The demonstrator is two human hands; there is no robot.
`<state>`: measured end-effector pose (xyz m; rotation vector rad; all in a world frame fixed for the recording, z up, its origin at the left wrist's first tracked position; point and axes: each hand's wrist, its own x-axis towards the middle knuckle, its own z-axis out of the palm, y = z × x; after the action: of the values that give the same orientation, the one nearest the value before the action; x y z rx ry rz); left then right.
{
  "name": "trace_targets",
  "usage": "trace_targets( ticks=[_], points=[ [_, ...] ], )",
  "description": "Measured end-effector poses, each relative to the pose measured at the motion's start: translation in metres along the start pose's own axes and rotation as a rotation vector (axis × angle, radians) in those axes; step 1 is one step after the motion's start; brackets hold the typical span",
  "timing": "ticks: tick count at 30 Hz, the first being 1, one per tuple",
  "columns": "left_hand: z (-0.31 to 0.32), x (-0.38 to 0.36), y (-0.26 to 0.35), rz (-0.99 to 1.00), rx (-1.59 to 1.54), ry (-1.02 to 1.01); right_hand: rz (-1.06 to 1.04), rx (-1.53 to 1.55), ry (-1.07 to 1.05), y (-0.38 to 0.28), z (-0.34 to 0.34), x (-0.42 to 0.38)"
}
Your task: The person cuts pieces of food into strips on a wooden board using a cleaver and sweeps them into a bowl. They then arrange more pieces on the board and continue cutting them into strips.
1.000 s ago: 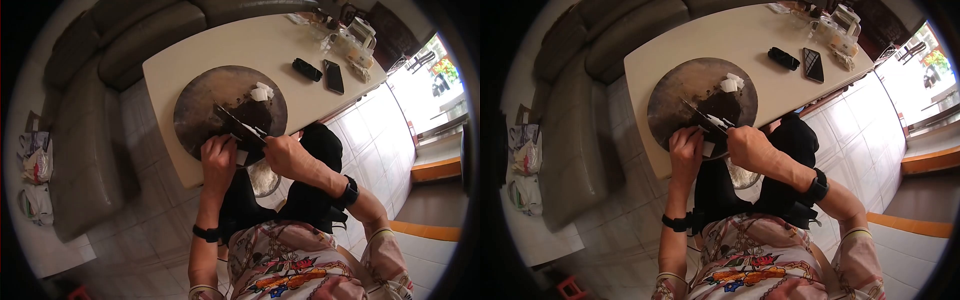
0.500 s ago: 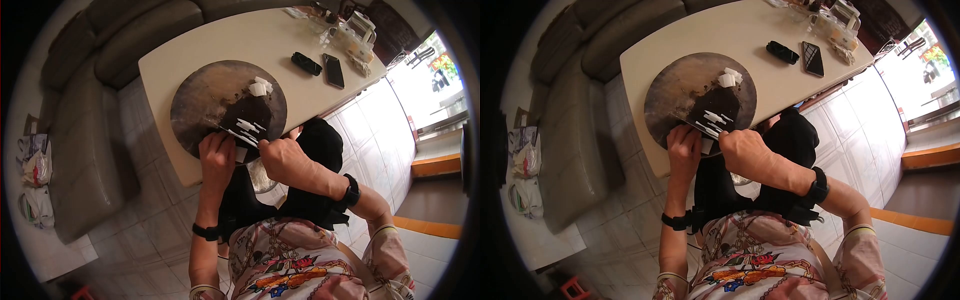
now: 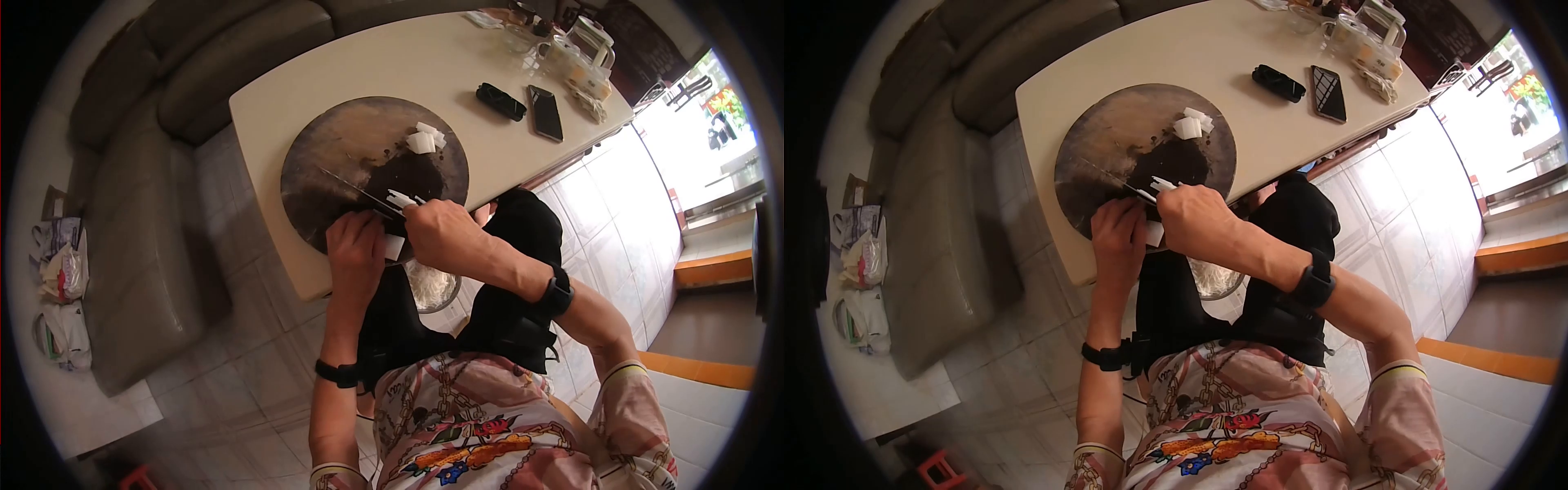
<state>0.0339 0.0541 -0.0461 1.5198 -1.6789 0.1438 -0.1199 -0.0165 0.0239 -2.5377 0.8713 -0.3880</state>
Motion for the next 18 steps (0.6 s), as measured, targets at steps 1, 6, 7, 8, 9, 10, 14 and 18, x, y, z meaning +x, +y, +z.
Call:
trace_targets(
  ticks=[1, 6, 7, 8, 9, 10, 14, 18],
  points=[
    [0.000, 0.000, 0.001, -0.011, 0.009, -0.006, 0.020, -0.007, -0.018, 0.000, -0.001, -0.005],
    [0.000, 0.000, -0.001, -0.004, 0.012, -0.004, 0.001, 0.004, -0.038, -0.004, -0.010, -0.016],
    [0.000, 0.000, -0.001, -0.001, 0.013, -0.005, 0.007, -0.011, -0.047, -0.004, -0.011, -0.016],
    [-0.001, 0.000, -0.001, -0.002, 0.013, -0.007, 0.014, -0.027, -0.057, -0.003, -0.011, -0.016],
    [-0.001, 0.000, -0.001, -0.002, 0.012, -0.006, 0.016, -0.026, -0.057, -0.003, -0.011, -0.016],
    [0.000, 0.000, 0.000, -0.002, 0.009, -0.006, -0.003, -0.011, -0.054, -0.003, -0.012, -0.015],
    [-0.002, 0.001, 0.000, 0.001, -0.001, -0.010, -0.041, -0.044, -0.089, -0.003, -0.011, -0.009],
    [-0.002, 0.002, 0.001, -0.011, -0.016, -0.012, -0.053, -0.071, -0.119, -0.001, -0.003, 0.003]
  ],
)
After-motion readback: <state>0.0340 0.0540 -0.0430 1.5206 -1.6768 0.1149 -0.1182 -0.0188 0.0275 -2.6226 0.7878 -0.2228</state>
